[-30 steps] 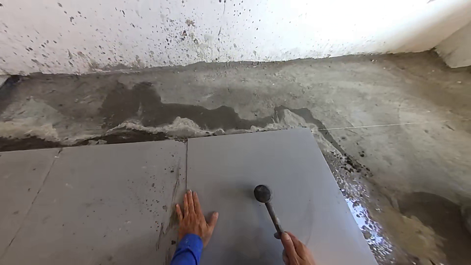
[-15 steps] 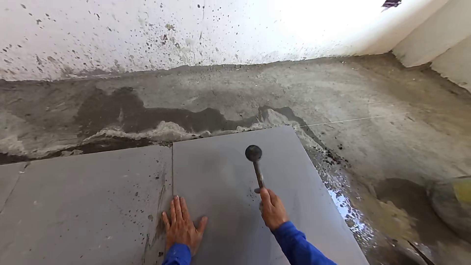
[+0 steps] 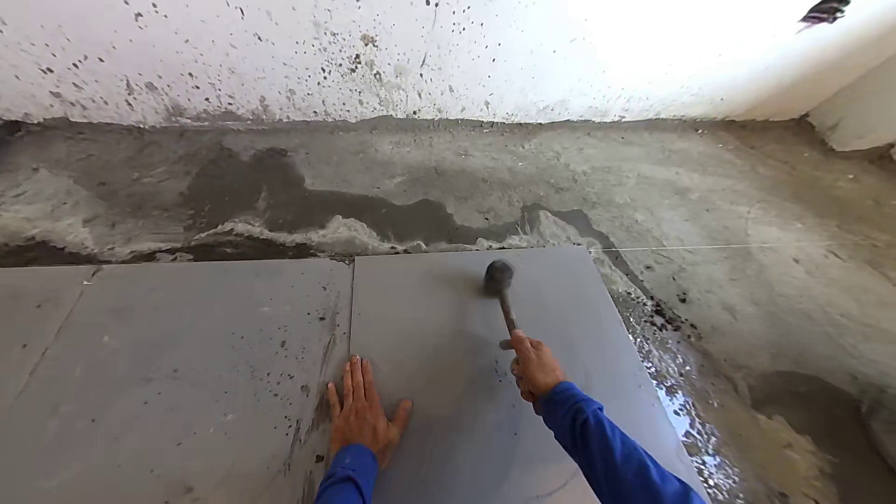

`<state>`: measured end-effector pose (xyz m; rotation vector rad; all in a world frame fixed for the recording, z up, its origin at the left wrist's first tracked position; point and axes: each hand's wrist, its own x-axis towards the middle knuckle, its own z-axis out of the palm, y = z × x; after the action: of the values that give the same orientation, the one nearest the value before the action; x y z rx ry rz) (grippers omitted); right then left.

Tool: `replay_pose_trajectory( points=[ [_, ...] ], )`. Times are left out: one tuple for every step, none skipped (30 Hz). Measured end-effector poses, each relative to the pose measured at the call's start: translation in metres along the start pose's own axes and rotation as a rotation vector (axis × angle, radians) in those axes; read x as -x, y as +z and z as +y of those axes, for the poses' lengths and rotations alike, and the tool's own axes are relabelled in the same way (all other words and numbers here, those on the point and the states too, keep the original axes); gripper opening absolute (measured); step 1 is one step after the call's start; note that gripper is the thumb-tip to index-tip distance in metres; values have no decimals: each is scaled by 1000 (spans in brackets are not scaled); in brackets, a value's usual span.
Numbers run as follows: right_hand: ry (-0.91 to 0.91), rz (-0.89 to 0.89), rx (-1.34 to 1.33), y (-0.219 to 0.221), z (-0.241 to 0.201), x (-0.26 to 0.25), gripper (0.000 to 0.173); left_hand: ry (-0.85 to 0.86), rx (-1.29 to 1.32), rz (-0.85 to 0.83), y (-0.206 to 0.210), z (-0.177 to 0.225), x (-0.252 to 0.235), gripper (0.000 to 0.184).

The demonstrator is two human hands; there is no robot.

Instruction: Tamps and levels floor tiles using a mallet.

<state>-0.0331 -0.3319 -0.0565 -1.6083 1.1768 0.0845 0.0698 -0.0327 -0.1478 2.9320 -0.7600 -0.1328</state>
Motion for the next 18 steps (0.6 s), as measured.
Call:
replay_pose_trajectory(
  points=[
    [2, -6, -16, 0, -2, 2, 58, 2, 1, 8, 0, 0, 1, 119],
    [-42, 6, -30, 1, -2, 5, 57, 7, 5, 22, 1, 0, 0, 120],
    [-107, 21, -30, 4, 1, 5, 58, 11, 14, 39, 2, 0, -2, 119],
    [-154, 23, -10, 8, 7, 5, 60, 10, 20, 49, 3, 0, -3, 119],
    [-143, -7, 13, 11, 13, 7, 61, 10, 20, 50, 3, -1, -2, 119],
    [-92, -45, 11, 12, 15, 11, 60, 15, 18, 47, 3, -1, -1, 119],
    [-71, -53, -10, 12, 19, 15, 58, 18, 16, 40, 3, -1, -1, 119],
    [-92, -36, -37, 11, 26, 22, 58, 21, 15, 40, 3, -1, -2, 119],
    [-139, -14, -48, 10, 37, 30, 60, 24, 13, 41, 3, -1, -3, 119],
    [-184, 2, -21, 9, 52, 40, 63, 23, 15, 45, 3, -1, -4, 120],
    [-193, -7, 36, 5, 69, 51, 65, 21, 15, 45, 3, -1, -2, 120],
    [-169, -37, 84, -1, 84, 64, 66, 19, 10, 35, 2, -1, -1, 120],
    [-145, -63, 99, -8, 98, 78, 65, 17, 3, 25, 2, -1, 0, 120],
    [-155, -62, 104, -14, 109, 96, 63, 18, -4, 19, 2, 0, 0, 120],
    [-195, -52, 103, -20, 120, 113, 63, 17, -9, 7, 2, 0, -2, 119],
    [-240, -59, 122, -26, 133, 129, 62, 15, -8, -12, 1, 0, -2, 119],
    [-265, -88, 176, -33, 146, 142, 63, 9, -4, -33, 0, 0, -1, 119],
    [-254, -133, 241, -40, 158, 151, 62, 7, -4, -41, -1, 0, 0, 119]
  ],
)
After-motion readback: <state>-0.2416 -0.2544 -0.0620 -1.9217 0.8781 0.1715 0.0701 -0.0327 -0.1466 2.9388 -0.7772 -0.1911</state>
